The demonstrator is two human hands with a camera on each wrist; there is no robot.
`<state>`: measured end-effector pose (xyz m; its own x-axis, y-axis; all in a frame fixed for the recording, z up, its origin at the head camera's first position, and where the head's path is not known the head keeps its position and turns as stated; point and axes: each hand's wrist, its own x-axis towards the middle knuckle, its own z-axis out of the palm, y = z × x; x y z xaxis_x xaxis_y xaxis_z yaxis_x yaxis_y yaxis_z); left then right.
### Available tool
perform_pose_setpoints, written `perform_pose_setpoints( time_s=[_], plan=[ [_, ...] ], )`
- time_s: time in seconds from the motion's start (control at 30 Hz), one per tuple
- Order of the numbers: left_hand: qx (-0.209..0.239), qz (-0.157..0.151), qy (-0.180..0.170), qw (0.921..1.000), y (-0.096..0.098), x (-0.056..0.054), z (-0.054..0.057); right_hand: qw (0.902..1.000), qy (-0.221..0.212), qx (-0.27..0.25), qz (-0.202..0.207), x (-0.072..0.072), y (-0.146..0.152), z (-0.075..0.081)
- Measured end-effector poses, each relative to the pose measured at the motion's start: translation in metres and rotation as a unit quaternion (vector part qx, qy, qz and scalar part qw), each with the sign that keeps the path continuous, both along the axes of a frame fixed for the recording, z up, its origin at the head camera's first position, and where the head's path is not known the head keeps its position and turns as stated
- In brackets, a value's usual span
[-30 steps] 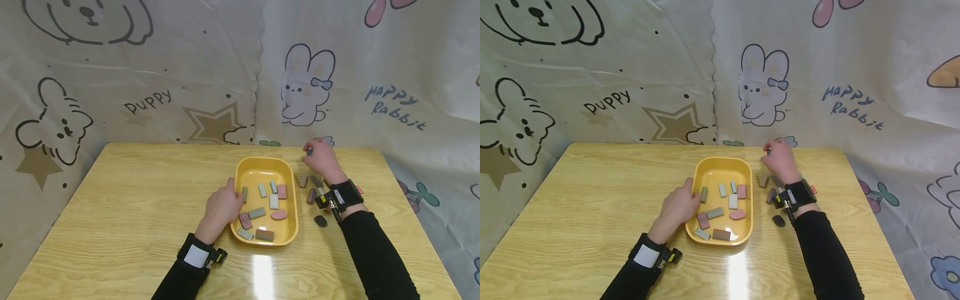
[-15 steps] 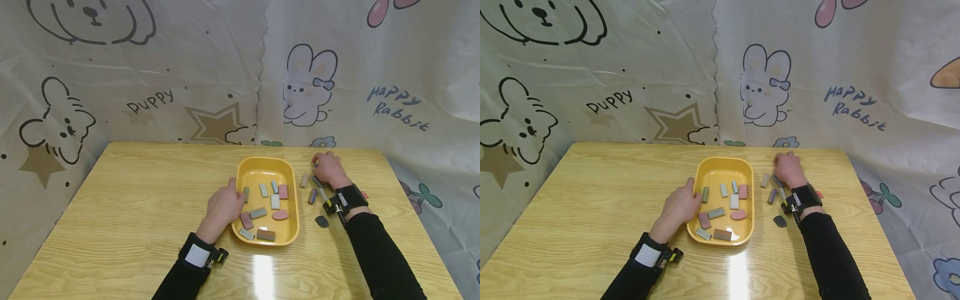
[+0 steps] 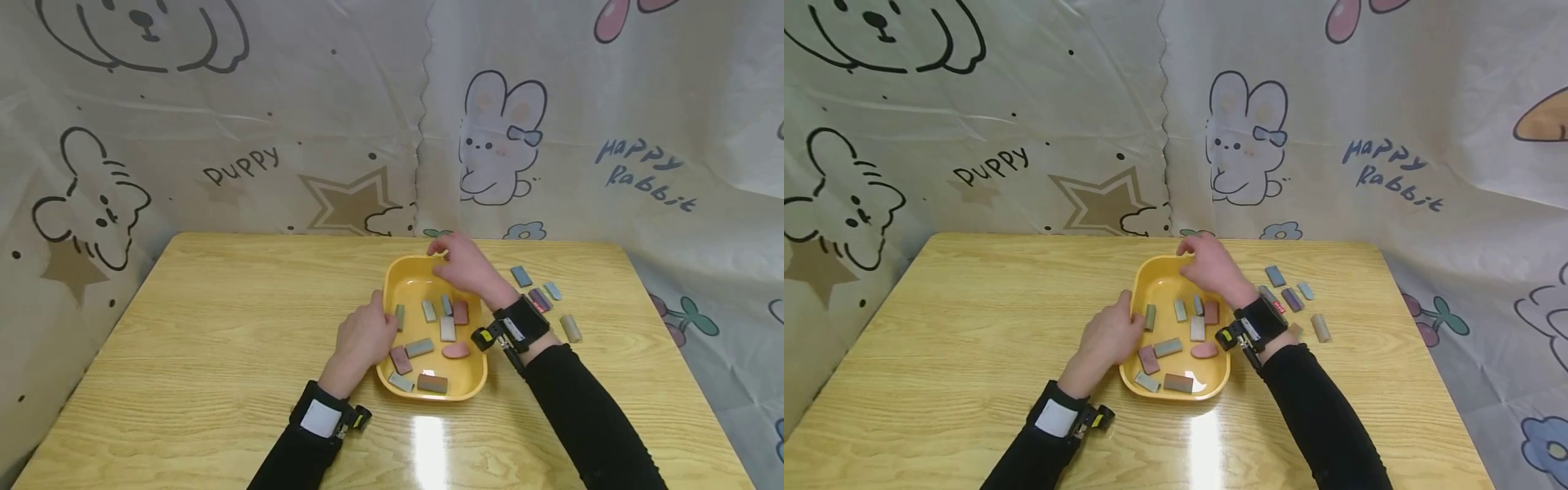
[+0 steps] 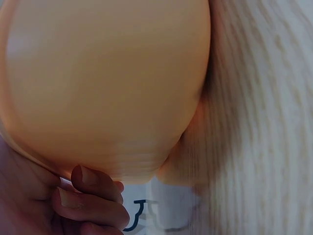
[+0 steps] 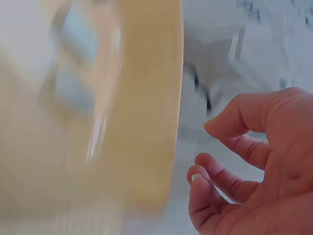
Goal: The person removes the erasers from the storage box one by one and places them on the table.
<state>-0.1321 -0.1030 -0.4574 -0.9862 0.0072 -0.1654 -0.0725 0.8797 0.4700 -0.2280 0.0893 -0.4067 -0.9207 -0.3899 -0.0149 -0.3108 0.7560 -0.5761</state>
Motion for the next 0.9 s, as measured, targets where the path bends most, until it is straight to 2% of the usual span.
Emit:
perform_pose_setpoints(
  time_s=[0.1,0.27,0.37,0.47,0.7,0.8,0.9],
  plan=[
    [0.005,-0.004,0.003,1.0000,0.000,0.000,-0.002,0.9991,-0.031,-0.001,0.030,0.008,-0.024,-0.005],
    [-0.002,-0.005,0.009,0.9999,0.000,-0.001,-0.003,0.9912,-0.090,0.045,0.086,0.017,-0.047,-0.017],
    [-0.003,-0.001,0.008,1.0000,-0.001,-0.001,-0.003,0.9852,-0.100,0.077,0.116,0.021,-0.055,-0.026],
    [-0.002,-0.001,0.011,0.9999,-0.001,-0.001,-0.003,0.9828,-0.092,0.095,0.128,0.026,-0.059,-0.032],
    [-0.005,-0.003,0.017,0.9998,-0.001,-0.002,-0.002,0.9838,-0.074,0.106,0.125,0.031,-0.057,-0.031],
    [-0.008,-0.002,0.014,0.9999,-0.002,-0.002,-0.002,0.9877,-0.071,0.083,0.112,0.028,-0.047,-0.023],
    [-0.012,-0.001,0.011,0.9999,-0.002,-0.001,-0.002,0.9943,-0.058,0.048,0.076,0.022,-0.027,-0.013]
  ],
)
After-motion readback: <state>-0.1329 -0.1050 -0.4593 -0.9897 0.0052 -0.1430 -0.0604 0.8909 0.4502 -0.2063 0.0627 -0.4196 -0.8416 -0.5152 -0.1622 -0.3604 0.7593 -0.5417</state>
